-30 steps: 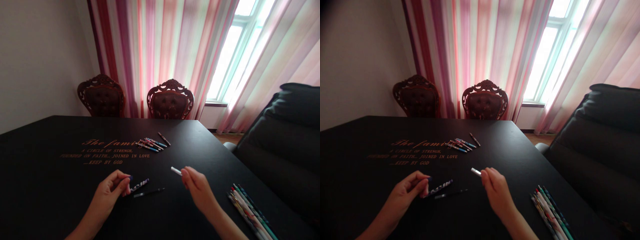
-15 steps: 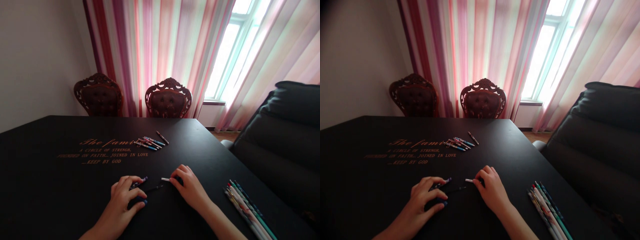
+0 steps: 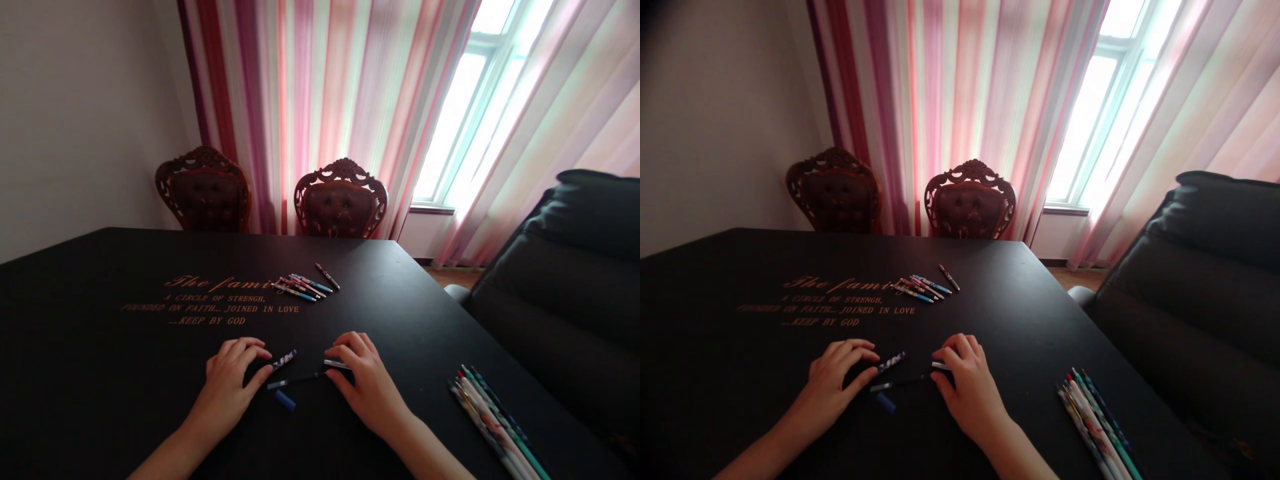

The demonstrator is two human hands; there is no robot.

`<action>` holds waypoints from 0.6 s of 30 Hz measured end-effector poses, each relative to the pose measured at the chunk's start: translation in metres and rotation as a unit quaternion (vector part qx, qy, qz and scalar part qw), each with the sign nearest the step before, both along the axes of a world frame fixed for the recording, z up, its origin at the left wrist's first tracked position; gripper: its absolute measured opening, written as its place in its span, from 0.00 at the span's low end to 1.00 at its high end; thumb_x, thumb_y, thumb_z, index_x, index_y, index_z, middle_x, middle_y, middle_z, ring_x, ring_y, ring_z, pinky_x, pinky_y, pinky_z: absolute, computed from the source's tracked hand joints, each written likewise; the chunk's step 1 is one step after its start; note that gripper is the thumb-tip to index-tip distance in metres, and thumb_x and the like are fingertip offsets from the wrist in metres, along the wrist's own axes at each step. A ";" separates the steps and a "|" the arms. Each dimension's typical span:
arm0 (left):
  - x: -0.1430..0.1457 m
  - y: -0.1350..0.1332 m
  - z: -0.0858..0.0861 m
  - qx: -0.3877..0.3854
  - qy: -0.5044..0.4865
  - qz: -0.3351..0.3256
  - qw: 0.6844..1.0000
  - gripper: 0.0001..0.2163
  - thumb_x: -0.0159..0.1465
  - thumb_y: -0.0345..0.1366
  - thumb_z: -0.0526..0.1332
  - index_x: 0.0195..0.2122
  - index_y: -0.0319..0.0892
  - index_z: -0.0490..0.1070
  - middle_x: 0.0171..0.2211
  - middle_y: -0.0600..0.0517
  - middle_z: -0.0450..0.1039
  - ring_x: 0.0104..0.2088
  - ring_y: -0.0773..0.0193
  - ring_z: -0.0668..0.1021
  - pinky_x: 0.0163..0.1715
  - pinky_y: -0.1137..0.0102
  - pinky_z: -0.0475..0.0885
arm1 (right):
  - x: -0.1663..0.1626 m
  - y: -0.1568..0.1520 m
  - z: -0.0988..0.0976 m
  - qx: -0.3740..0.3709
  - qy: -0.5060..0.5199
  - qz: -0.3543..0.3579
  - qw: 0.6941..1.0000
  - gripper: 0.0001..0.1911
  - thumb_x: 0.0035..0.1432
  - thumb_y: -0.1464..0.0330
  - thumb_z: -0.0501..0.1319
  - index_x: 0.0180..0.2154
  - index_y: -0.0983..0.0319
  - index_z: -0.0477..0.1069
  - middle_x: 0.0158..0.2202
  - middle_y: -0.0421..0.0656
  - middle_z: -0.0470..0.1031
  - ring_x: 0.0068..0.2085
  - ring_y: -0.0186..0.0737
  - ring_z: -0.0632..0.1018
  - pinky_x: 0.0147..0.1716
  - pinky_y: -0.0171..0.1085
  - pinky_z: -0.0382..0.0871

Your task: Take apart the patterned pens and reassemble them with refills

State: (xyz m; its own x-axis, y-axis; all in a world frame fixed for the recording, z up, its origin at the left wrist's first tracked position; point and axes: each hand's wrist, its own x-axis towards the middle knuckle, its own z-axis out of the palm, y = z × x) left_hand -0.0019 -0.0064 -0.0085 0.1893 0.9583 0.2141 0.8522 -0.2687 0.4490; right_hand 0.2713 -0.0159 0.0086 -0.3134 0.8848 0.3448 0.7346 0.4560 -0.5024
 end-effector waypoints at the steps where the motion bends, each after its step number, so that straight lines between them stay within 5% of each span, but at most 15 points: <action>1: 0.000 -0.001 0.000 -0.001 0.002 -0.003 1.000 0.07 0.65 0.44 0.59 0.42 0.54 0.75 0.49 0.52 0.72 0.53 0.50 0.69 0.48 0.53 0.63 | -0.004 -0.002 0.000 0.007 -0.008 0.008 1.000 0.10 0.59 0.71 0.63 0.44 0.55 0.73 0.46 0.43 0.70 0.49 0.46 0.68 0.50 0.45 0.63; 6: 0.002 -0.002 0.005 0.008 0.014 -0.018 1.000 0.06 0.66 0.42 0.59 0.40 0.54 0.75 0.49 0.53 0.72 0.53 0.51 0.69 0.48 0.53 0.62 | -0.014 -0.007 0.001 0.018 -0.043 0.011 0.999 0.10 0.58 0.70 0.63 0.43 0.54 0.73 0.48 0.43 0.70 0.51 0.48 0.68 0.51 0.47 0.61; 11: 0.001 -0.005 0.012 0.025 0.018 -0.008 1.000 0.06 0.66 0.40 0.59 0.41 0.53 0.75 0.49 0.52 0.72 0.53 0.50 0.70 0.48 0.52 0.62 | 0.001 -0.003 0.002 0.006 -0.053 -0.065 0.996 0.09 0.58 0.71 0.62 0.41 0.56 0.72 0.44 0.44 0.71 0.47 0.48 0.69 0.48 0.46 0.62; 18: 0.013 -0.019 0.019 0.030 0.015 -0.154 0.987 0.12 0.63 0.34 0.63 0.46 0.58 0.73 0.56 0.53 0.67 0.57 0.49 0.66 0.53 0.53 0.59 | 0.016 0.003 0.003 -0.016 -0.081 -0.093 0.992 0.04 0.56 0.73 0.62 0.32 0.58 0.71 0.38 0.43 0.71 0.43 0.47 0.69 0.43 0.44 0.63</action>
